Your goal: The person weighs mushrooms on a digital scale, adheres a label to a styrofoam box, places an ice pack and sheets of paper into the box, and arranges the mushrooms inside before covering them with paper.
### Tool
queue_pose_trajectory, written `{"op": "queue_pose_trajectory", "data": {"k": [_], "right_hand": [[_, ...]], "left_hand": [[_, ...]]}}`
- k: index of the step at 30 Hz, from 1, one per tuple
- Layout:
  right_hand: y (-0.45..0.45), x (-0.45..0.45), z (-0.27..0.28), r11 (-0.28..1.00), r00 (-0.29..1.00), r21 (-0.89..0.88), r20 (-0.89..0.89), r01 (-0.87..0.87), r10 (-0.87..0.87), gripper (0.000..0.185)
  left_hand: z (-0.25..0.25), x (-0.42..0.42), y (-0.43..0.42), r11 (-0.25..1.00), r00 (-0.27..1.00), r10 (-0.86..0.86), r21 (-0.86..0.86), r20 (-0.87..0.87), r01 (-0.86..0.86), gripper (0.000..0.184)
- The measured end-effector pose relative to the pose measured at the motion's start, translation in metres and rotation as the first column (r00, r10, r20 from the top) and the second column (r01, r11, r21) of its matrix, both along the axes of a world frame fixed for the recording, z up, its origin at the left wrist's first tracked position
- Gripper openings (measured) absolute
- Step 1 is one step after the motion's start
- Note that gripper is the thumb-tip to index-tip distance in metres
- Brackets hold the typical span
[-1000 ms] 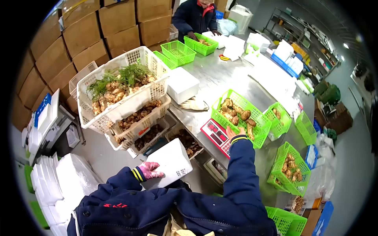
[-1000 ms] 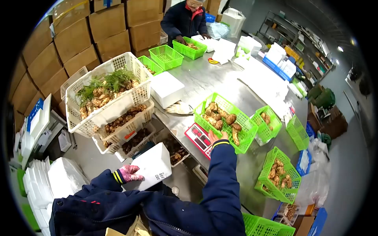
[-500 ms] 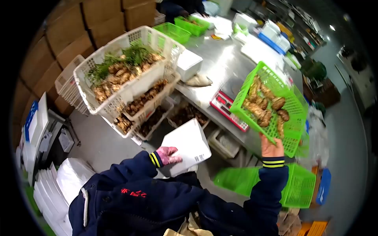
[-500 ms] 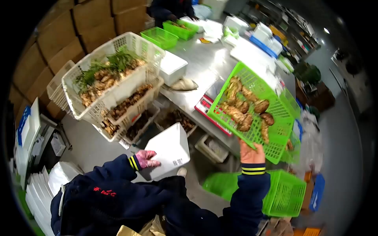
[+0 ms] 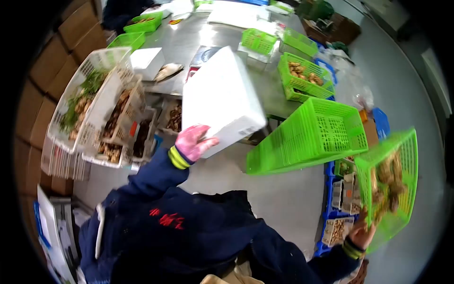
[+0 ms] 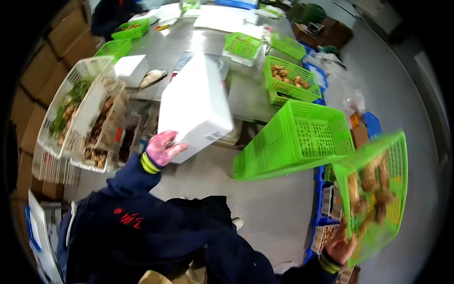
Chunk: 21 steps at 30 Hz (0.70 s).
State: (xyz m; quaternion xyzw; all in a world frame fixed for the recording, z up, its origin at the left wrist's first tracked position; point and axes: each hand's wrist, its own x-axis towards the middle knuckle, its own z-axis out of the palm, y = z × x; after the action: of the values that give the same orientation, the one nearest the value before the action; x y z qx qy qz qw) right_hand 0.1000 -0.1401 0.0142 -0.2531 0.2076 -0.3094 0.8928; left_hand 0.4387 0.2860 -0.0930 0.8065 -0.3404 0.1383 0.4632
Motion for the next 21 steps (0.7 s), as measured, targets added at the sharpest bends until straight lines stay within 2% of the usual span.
{"op": "queue_pose_trajectory", "data": {"k": [1, 2, 3, 4, 5, 6, 7, 8, 9, 10, 12, 15, 20, 21], "right_hand": [[-0.011, -0.027, -0.007, 0.996, 0.999, 0.083, 0.024, 0.019, -0.021, 0.069], [-0.018, -0.048, -0.013, 0.987, 0.998, 0.15, 0.038, 0.051, -0.057, 0.069], [-0.025, -0.066, -0.022, 0.976, 0.995, 0.201, 0.038, 0.084, -0.093, 0.069], [-0.03, -0.078, -0.031, 0.964, 0.991, 0.238, 0.032, 0.118, -0.129, 0.069], [-0.033, -0.087, -0.04, 0.952, 0.988, 0.272, 0.027, 0.139, -0.151, 0.069], [-0.034, -0.095, -0.05, 0.939, 0.986, 0.306, 0.018, 0.154, -0.168, 0.069], [-0.034, -0.102, -0.056, 0.925, 0.98, 0.333, 0.007, 0.183, -0.197, 0.069], [-0.034, -0.106, -0.061, 0.908, 0.974, 0.363, 0.007, 0.209, -0.227, 0.069], [-0.039, -0.108, -0.065, 0.895, 0.97, 0.387, 0.005, 0.222, -0.243, 0.069], [-0.042, -0.108, -0.072, 0.89, 0.971, 0.401, 0.009, 0.217, -0.241, 0.069], [-0.048, -0.107, -0.081, 0.878, 0.971, 0.431, 0.017, 0.209, -0.239, 0.07], [-0.056, -0.101, -0.09, 0.856, 0.969, 0.476, 0.026, 0.203, -0.245, 0.07], [-0.057, -0.1, -0.092, 0.827, 0.956, 0.512, 0.04, 0.23, -0.291, 0.071], [-0.055, -0.1, -0.089, 0.821, 0.952, 0.519, 0.04, 0.239, -0.303, 0.071]], "left_hand": [[-0.01, 0.005, -0.018, 0.999, 0.938, -0.032, -0.023, 0.344, 0.042, 0.029], [0.011, 0.011, -0.028, 0.992, 0.647, -0.105, 0.127, 0.756, 0.013, 0.031], [0.014, 0.007, -0.043, 0.995, 0.795, -0.092, 0.095, 0.6, 0.044, 0.032], [0.021, 0.002, -0.059, 0.999, 0.991, -0.008, -0.039, 0.137, 0.013, 0.035], [0.025, 0.011, -0.067, 1.0, 0.986, -0.001, -0.015, 0.169, 0.003, 0.039], [0.027, 0.019, -0.073, 1.0, 0.996, 0.027, 0.006, 0.086, -0.028, 0.041], [0.032, 0.028, -0.078, 0.995, 0.99, 0.088, 0.037, 0.109, -0.093, 0.042], [0.04, 0.038, -0.082, 0.991, 0.995, 0.098, 0.088, 0.001, -0.098, 0.043], [0.035, 0.057, -0.085, 0.983, 0.992, 0.124, 0.136, -0.007, -0.121, 0.043], [0.029, 0.076, -0.083, 0.961, 0.982, 0.154, 0.213, 0.107, -0.174, 0.04], [0.017, 0.102, -0.082, 0.92, 0.971, 0.209, 0.311, 0.117, -0.236, 0.04], [0.013, 0.131, -0.072, 0.822, 0.957, 0.287, 0.504, 0.035, -0.265, 0.041], [-0.004, 0.164, -0.072, 0.851, 0.953, 0.298, 0.439, 0.05, -0.289, 0.041], [0.002, 0.171, -0.077, 0.83, 0.956, 0.282, 0.478, 0.081, -0.286, 0.041]]}}
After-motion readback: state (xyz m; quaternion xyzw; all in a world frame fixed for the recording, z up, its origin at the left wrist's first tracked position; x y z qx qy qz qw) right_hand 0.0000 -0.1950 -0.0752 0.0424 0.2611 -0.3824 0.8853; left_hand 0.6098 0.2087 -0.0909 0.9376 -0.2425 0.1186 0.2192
